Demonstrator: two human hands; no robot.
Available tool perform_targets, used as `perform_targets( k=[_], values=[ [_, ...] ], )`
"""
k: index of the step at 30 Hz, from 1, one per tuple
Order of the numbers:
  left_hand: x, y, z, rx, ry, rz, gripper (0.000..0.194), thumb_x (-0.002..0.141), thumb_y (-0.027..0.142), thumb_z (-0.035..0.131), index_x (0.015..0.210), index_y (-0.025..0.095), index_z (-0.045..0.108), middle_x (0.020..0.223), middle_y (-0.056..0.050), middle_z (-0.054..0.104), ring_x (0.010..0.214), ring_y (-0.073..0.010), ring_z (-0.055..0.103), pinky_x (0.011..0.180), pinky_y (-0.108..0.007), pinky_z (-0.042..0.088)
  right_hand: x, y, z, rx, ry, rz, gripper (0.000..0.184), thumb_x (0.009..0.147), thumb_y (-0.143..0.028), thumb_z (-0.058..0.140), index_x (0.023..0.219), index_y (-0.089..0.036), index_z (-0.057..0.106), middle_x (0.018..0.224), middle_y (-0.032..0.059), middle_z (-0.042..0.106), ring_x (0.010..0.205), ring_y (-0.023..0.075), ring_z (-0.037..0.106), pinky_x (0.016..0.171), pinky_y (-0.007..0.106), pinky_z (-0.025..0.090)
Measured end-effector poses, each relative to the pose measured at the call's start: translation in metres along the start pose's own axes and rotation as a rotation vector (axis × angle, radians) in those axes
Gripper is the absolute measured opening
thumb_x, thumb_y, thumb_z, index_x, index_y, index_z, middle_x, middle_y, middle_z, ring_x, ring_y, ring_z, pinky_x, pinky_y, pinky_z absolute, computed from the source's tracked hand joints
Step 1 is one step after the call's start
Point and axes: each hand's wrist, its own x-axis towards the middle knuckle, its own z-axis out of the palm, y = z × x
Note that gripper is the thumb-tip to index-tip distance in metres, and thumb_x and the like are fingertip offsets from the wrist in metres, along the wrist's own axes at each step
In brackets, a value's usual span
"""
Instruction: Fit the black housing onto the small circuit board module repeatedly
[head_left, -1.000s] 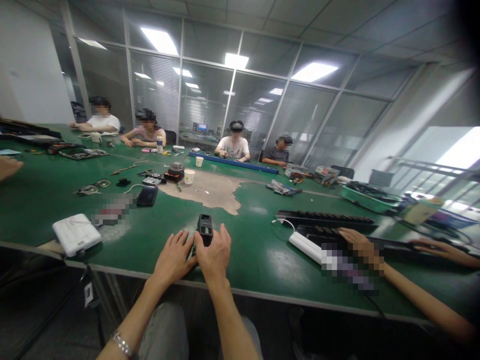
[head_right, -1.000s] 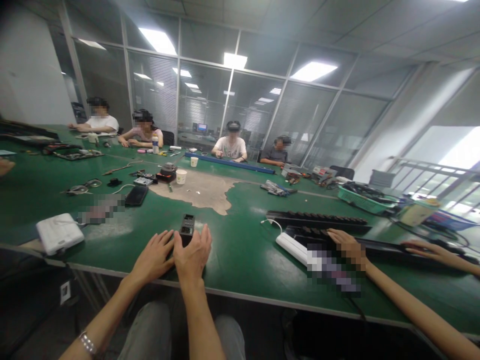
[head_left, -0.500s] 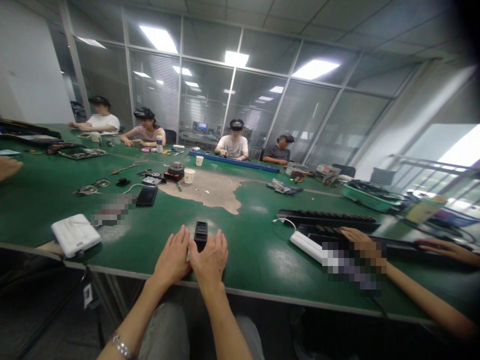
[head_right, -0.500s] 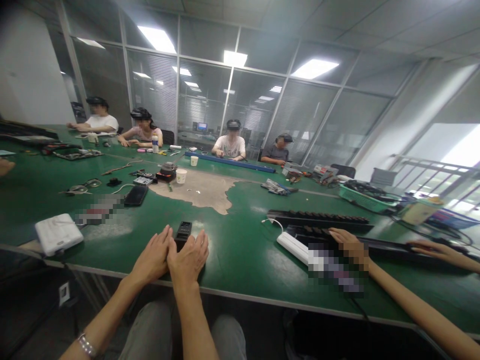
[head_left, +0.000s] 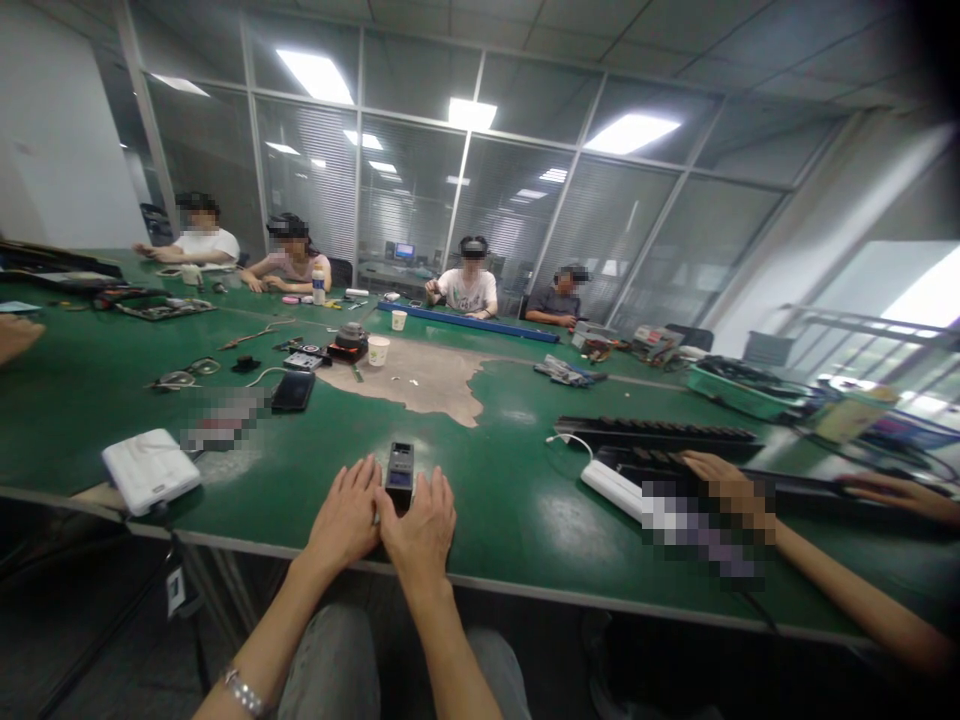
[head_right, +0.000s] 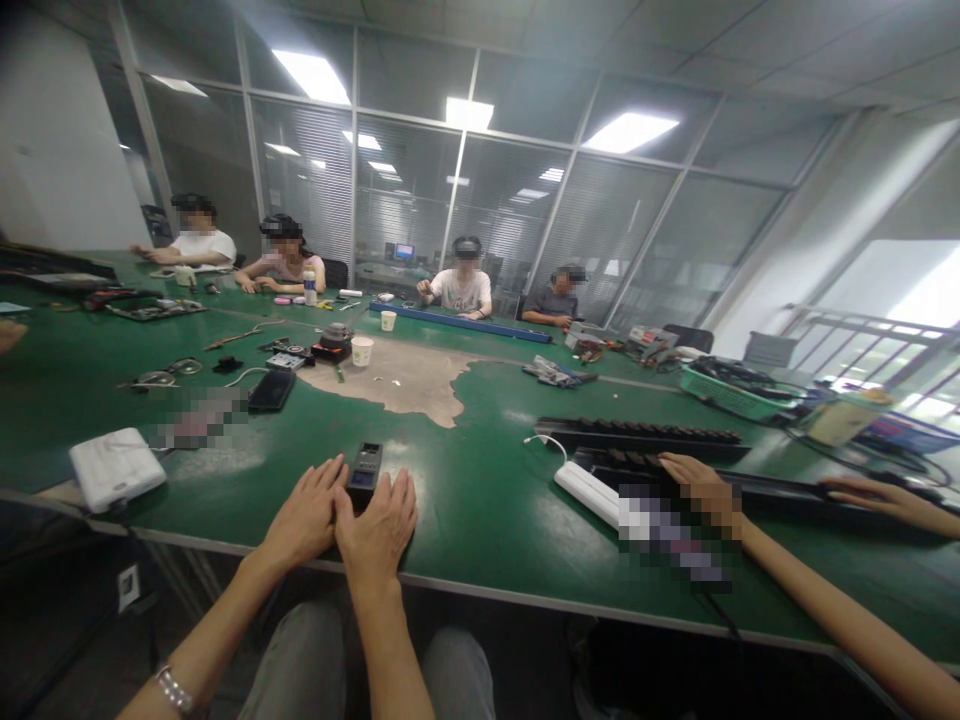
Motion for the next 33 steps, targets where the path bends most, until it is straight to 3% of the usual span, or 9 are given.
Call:
perform_targets(
  k=[7,16,22,27,33],
  values=[
    [0.000,0.000,0.001,0.017,0.001,0.008,0.062,0.088,0.029,0.038,0.147,0.010,0.041,0.156,-0.014,0.034,0.146,-0.0292,0.027,0.118,-0.048,0.021,0.003,-0.005,0.001,0.033,-0.007,0.022,0.051,0.081,-0.051,0.064,0.110,-0.009,0.069,0.141,0.0263,0.048,0.131,0.0390,0.044,0.103,0.052,0.037],
    [-0.001,0.000,-0.001,0.010,0.006,0.022,0.067,0.085,0.029,0.044,0.149,0.011,0.037,0.157,-0.014,0.032,0.146,-0.0310,0.026,0.118,-0.048,0.020,0.004,-0.008,0.003,0.122,0.029,0.015,0.047,0.084,-0.047,0.061,0.112,-0.010,0.067,0.140,0.0239,0.050,0.132,0.0358,0.044,0.105,0.049,0.036],
    [-0.001,0.000,-0.002,-0.018,0.006,0.025,0.066,0.092,0.044,0.042,0.149,0.012,0.037,0.156,-0.015,0.034,0.145,-0.0320,0.028,0.118,-0.050,0.022,0.018,-0.012,-0.016,0.231,0.121,-0.048,0.049,0.087,-0.048,0.058,0.116,-0.009,0.065,0.142,0.0229,0.049,0.132,0.0324,0.044,0.108,0.047,0.035],
    [0.000,0.000,0.001,-0.051,0.051,0.009,0.068,0.094,0.062,0.037,0.145,0.018,0.043,0.155,-0.014,0.037,0.144,-0.0314,0.030,0.117,-0.050,0.022,0.023,0.015,-0.031,0.229,0.224,-0.092,0.051,0.088,-0.052,0.056,0.116,-0.010,0.065,0.143,0.0217,0.048,0.134,0.0309,0.042,0.109,0.047,0.034],
    [0.002,0.002,0.003,-0.060,0.066,-0.004,0.075,0.093,0.070,0.032,0.145,0.017,0.044,0.155,-0.014,0.037,0.145,-0.0324,0.028,0.117,-0.051,0.021,0.017,0.067,-0.028,0.100,0.195,-0.018,0.056,0.087,-0.054,0.056,0.114,-0.007,0.066,0.139,0.0259,0.050,0.131,0.0335,0.045,0.106,0.049,0.036]
  ],
)
